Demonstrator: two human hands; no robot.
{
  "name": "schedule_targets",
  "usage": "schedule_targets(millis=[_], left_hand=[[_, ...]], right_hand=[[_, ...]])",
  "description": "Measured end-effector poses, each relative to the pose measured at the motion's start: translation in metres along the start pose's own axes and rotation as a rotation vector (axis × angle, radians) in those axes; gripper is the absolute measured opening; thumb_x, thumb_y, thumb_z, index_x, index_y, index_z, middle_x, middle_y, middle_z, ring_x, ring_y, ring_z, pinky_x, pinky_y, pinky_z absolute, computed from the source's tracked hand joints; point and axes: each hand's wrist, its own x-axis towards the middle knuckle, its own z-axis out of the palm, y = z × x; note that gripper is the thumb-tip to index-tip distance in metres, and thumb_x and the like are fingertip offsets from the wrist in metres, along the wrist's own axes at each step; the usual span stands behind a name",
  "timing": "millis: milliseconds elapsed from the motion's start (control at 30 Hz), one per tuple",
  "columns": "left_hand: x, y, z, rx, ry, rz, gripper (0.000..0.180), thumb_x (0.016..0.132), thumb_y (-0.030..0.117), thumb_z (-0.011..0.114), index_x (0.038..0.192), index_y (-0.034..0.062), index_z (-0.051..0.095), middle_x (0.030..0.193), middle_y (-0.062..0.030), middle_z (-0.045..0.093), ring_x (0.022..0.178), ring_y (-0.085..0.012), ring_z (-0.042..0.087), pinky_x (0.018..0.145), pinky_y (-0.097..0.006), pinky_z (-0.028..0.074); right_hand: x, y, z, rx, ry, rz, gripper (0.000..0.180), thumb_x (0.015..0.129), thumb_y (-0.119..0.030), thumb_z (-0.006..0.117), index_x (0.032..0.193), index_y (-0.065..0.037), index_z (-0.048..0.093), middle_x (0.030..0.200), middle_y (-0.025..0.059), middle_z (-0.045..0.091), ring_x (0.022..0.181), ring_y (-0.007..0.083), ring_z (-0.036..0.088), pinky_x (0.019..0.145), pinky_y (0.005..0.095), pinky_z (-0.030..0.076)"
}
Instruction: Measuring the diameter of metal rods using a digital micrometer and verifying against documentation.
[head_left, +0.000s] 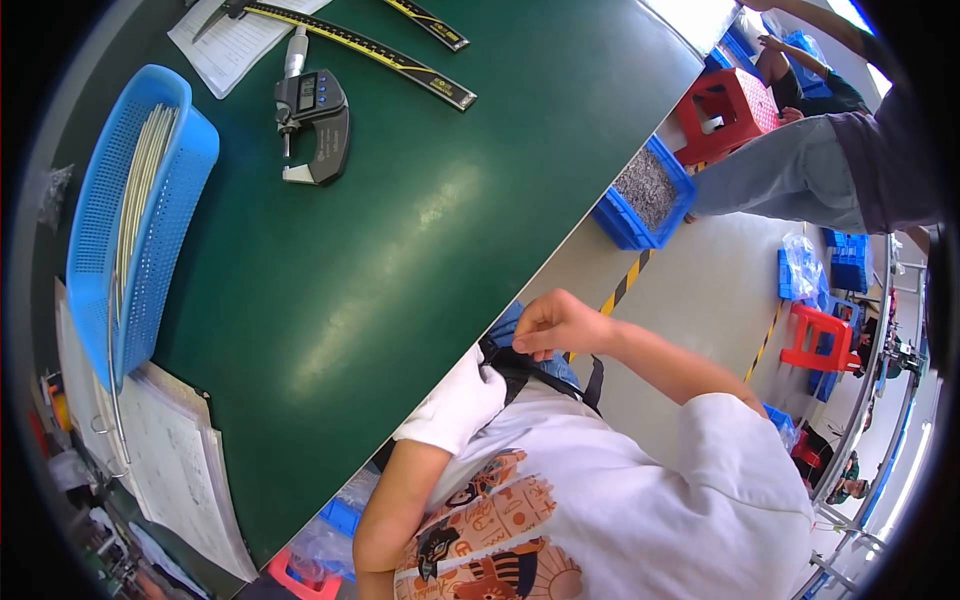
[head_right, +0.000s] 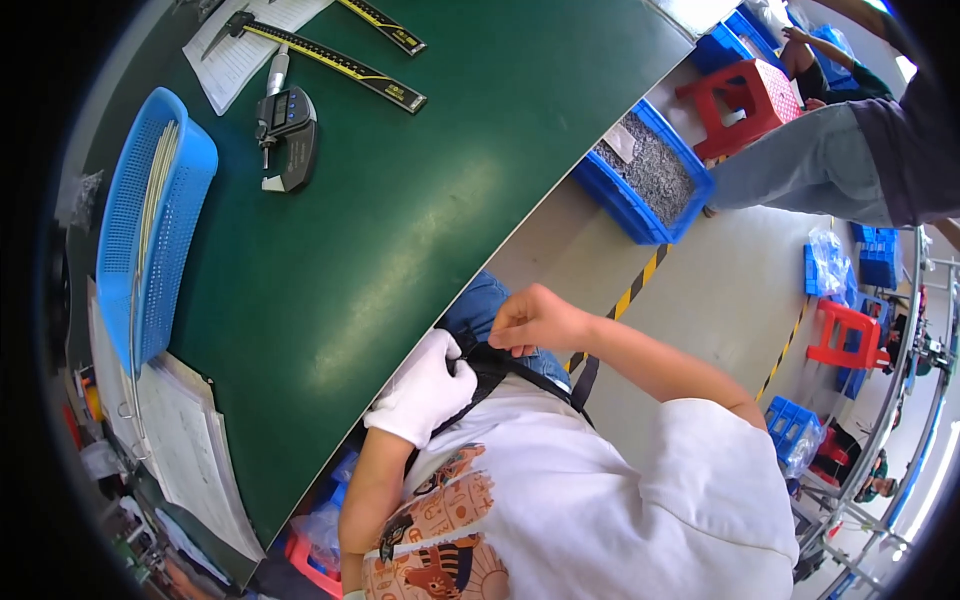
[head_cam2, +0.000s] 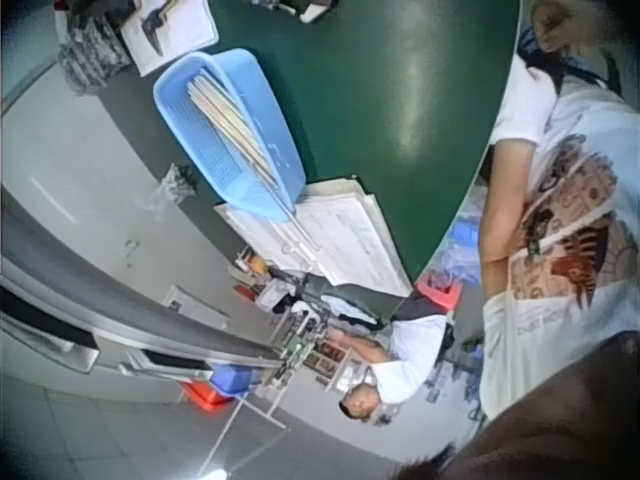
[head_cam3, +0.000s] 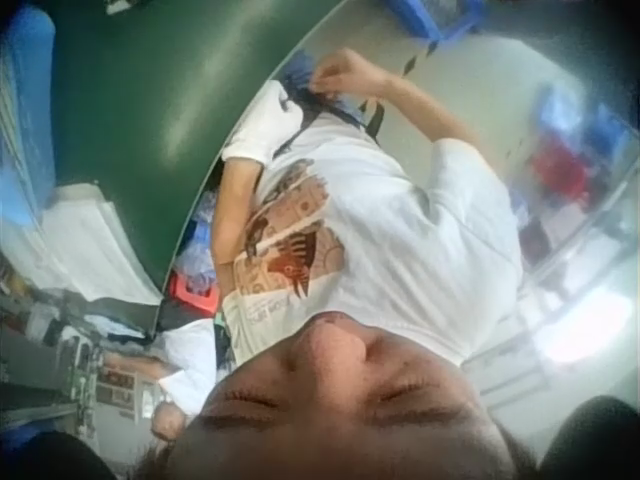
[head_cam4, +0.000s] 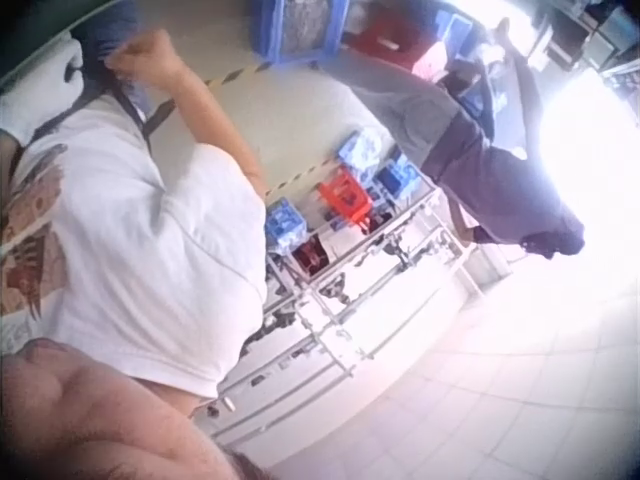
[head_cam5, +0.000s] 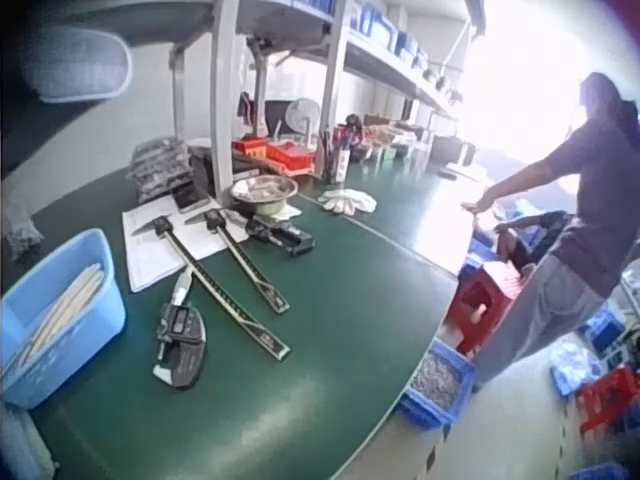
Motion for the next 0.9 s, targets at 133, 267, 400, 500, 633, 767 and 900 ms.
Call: schedule_targets(millis=[133,267,400,500,633,767,900], left_hand=[[0.013,-0.013,0.022,0.067,0.167,0.145,0.018,0.068,0.017,0.058,0.066,-0.0005,0.055,0.067,-0.0192,0.053,0.066,-0.03,0.054,0.061,-0.039,0.043],[0.021,-0.013,0.015,-0.141,-0.027,0.15,0.021,0.066,0.015,0.057,0.057,-0.0034,0.053,0.066,-0.0198,0.053,0.063,-0.032,0.053,0.06,-0.04,0.042],[0.019,-0.018,0.021,-0.071,0.031,0.192,0.015,0.069,0.01,0.054,0.062,-0.0028,0.055,0.067,-0.0194,0.053,0.068,-0.0346,0.053,0.062,-0.043,0.041],[0.01,-0.008,0.014,0.061,0.14,0.226,0.011,0.072,0.011,0.054,0.068,0.0003,0.056,0.073,-0.0182,0.053,0.071,-0.0348,0.053,0.064,-0.043,0.041],[0.01,-0.005,0.013,0.043,0.125,0.264,0.01,0.073,0.01,0.054,0.071,0.0008,0.056,0.076,-0.0167,0.053,0.071,-0.0348,0.053,0.063,-0.043,0.042],[0.007,-0.011,0.01,0.012,0.101,0.336,0.006,0.073,0.007,0.055,0.073,0.0011,0.055,0.076,-0.0149,0.053,0.074,-0.0334,0.052,0.064,-0.04,0.042],[0.004,-0.016,0.009,-0.193,0.066,0.299,0.006,0.072,0.006,0.057,0.073,0.0009,0.055,0.075,-0.0145,0.053,0.075,-0.0321,0.052,0.066,-0.039,0.041]], right_hand=[[0.005,-0.006,-0.005,0.043,-0.146,0.054,0.012,0.078,-0.011,0.065,0.082,0.0,0.063,0.073,0.0032,0.062,0.064,0.0101,0.059,0.056,0.0219,0.048],[0.013,-0.002,-0.003,0.076,-0.194,0.092,0.014,0.077,-0.012,0.066,0.084,0.0,0.063,0.074,0.0033,0.062,0.065,0.0101,0.059,0.057,0.0218,0.049],[0.014,-0.003,0.0,0.085,-0.198,0.139,0.016,0.076,-0.013,0.067,0.086,0.0,0.064,0.075,0.0039,0.063,0.065,0.0095,0.059,0.057,0.0218,0.049],[0.018,-0.013,0.008,0.002,-0.185,0.161,0.016,0.076,-0.013,0.067,0.083,0.0,0.063,0.074,0.0047,0.062,0.064,0.0102,0.059,0.057,0.0223,0.049],[0.014,-0.013,0.011,-0.205,-0.029,0.145,0.015,0.077,-0.014,0.065,0.078,0.0,0.061,0.07,0.005,0.061,0.065,0.0124,0.059,0.056,0.0246,0.05],[-0.002,-0.008,0.024,-0.567,0.042,-0.289,0.017,0.079,-0.016,0.063,0.079,0.0,0.059,0.073,0.0057,0.06,0.066,0.0129,0.059,0.057,0.0264,0.05],[-0.01,-0.004,0.016,-0.301,0.015,-0.119,0.019,0.079,-0.017,0.064,0.088,-0.001,0.06,0.077,0.0073,0.062,0.067,0.0132,0.059,0.059,0.0271,0.049]])
